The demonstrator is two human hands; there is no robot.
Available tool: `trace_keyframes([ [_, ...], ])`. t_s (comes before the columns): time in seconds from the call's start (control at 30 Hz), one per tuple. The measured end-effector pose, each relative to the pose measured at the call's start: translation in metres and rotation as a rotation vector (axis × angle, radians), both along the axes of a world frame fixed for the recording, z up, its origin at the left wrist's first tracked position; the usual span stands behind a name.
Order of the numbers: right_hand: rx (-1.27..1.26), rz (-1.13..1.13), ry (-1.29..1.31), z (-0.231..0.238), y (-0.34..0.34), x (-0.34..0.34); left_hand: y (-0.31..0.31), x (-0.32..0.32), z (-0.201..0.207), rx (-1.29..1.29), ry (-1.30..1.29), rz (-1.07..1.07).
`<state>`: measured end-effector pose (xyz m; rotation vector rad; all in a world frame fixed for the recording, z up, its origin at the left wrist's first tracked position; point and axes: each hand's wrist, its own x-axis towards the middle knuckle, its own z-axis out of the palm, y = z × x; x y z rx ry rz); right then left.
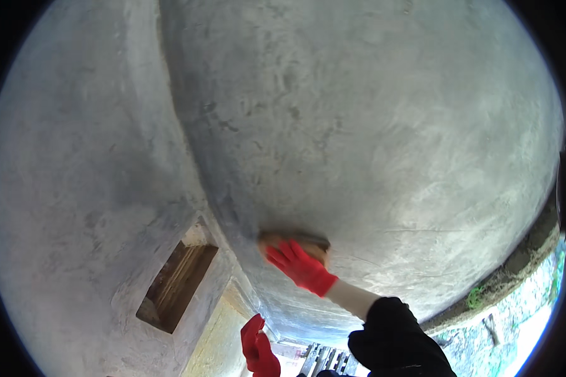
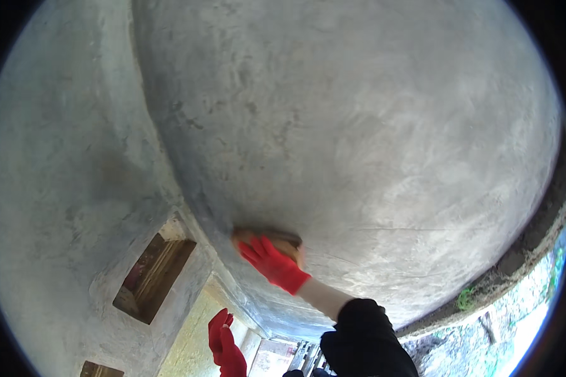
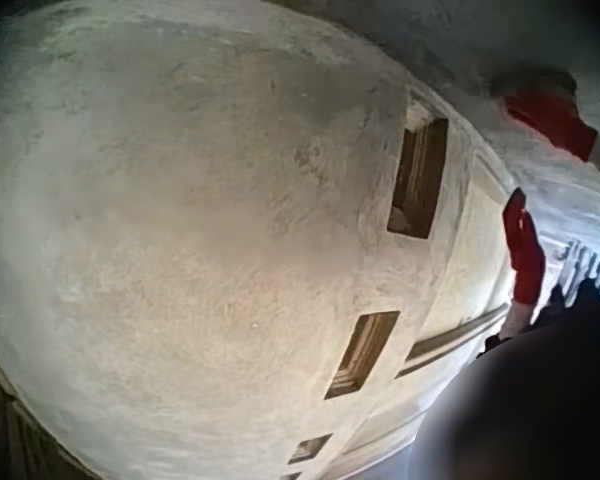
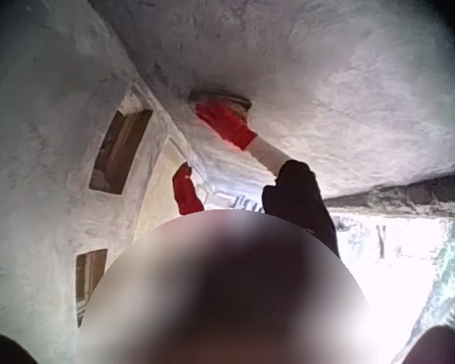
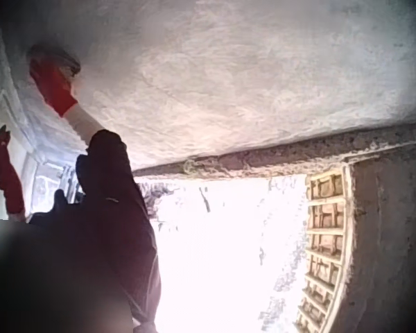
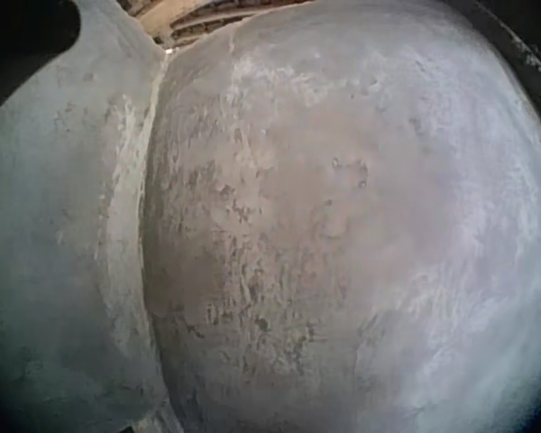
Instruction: The person uses a wooden block to smooth a concrete wall by rubbing the surface in circular and sweeping motions.
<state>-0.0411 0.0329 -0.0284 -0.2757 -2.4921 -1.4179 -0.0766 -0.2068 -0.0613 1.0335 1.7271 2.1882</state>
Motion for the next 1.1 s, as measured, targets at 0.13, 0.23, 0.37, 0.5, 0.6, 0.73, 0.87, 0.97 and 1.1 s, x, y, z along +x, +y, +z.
trace_keyframes([
  [0.13, -0.206, 0.035, 0.395, -0.069, 0.029, 0.134, -0.009, -0.004, 0.002, -0.071, -0.105, 0.075],
  [0.23, -0.162, -0.006, 0.837, 0.021, 0.017, 0.190, -0.010, -0.013, -0.020, -0.172, -0.152, 0.159],
  [0.37, -0.131, -0.082, 1.158, 0.105, 0.008, 0.171, 0.041, 0.016, -0.003, -0.128, 0.122, 0.006],
  [0.5, -0.023, 0.051, 0.887, 0.018, 0.021, 0.184, 0.098, 0.066, 0.012, -0.002, 0.386, -0.348],
  [0.6, -0.124, -0.098, 0.848, -0.044, 0.017, 0.260, 0.112, 0.080, 0.015, 0.029, 0.360, -0.425],
  [0.73, -0.021, -0.389, 1.297, -0.020, 0.031, 0.380, 0.111, 0.084, 0.009, -0.076, 0.515, -0.386],
  [0.87, 0.095, -0.288, 1.583, 0.124, 0.049, 0.456, 0.130, 0.095, 0.024, -0.115, 0.658, -0.389],
  [0.97, 0.158, -0.256, 1.638, 0.171, 0.051, 0.465, 0.153, 0.107, 0.032, -0.047, 0.693, -0.377],
  [1.1, 0.097, -0.355, 1.546, 0.049, 0.055, 0.452, 0.184, 0.117, 0.044, 0.015, 0.877, -0.293],
])
